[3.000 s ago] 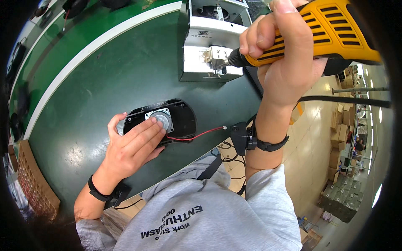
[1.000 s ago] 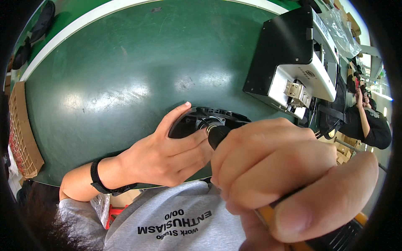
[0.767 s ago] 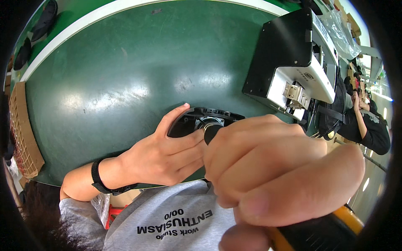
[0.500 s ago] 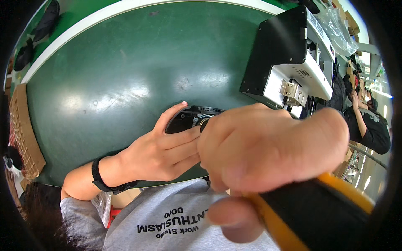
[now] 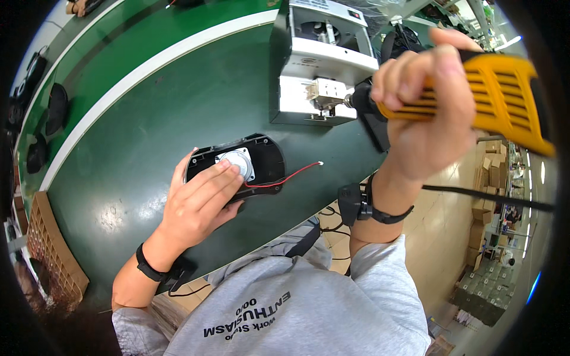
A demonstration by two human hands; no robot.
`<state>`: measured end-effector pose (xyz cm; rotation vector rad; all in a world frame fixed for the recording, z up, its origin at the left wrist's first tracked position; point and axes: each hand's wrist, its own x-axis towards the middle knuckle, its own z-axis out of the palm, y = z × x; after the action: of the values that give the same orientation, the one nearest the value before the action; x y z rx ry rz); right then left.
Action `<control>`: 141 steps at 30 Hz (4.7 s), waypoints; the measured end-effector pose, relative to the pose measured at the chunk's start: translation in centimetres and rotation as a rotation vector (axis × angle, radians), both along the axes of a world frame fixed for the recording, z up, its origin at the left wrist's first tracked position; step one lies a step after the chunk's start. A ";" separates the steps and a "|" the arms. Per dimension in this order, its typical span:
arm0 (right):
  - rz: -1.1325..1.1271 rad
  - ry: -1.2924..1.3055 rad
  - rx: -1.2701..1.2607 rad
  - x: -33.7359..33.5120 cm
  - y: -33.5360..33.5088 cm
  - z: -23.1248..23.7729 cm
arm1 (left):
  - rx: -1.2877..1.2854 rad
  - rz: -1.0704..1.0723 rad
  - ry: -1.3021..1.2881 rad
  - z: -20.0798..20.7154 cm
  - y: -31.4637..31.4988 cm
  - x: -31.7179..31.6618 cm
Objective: Assembling internal speaker components using an electric screwdriver.
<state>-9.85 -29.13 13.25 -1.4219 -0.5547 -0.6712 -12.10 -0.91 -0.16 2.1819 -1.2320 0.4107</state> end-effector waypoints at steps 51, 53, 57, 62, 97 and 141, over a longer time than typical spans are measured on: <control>0.305 0.232 -0.084 -4.7 6.4 -4.7 | 0.003 -0.022 0.082 -0.2 0.9 0.2; 0.302 0.231 -0.090 -5.0 6.3 -4.7 | 0.002 -0.024 0.077 -0.3 0.7 0.2; 0.295 0.235 -0.106 -4.2 6.9 -4.9 | 0.000 -0.020 0.076 -0.2 0.7 0.1; 0.291 0.253 -0.126 -4.2 6.5 -5.0 | 0.003 -0.027 0.077 -0.4 0.6 0.4; 0.055 0.139 0.216 -0.7 8.4 -4.9 | -0.088 0.230 -0.042 3.0 7.1 7.7; 0.153 0.114 -0.424 4.9 12.5 -12.6 | -0.781 -0.069 0.757 -1.1 -0.4 6.2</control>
<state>-4.97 -16.58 0.65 -1.7784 -0.7364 -0.3572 -5.87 -1.28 -1.28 1.3909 -0.5702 -0.0024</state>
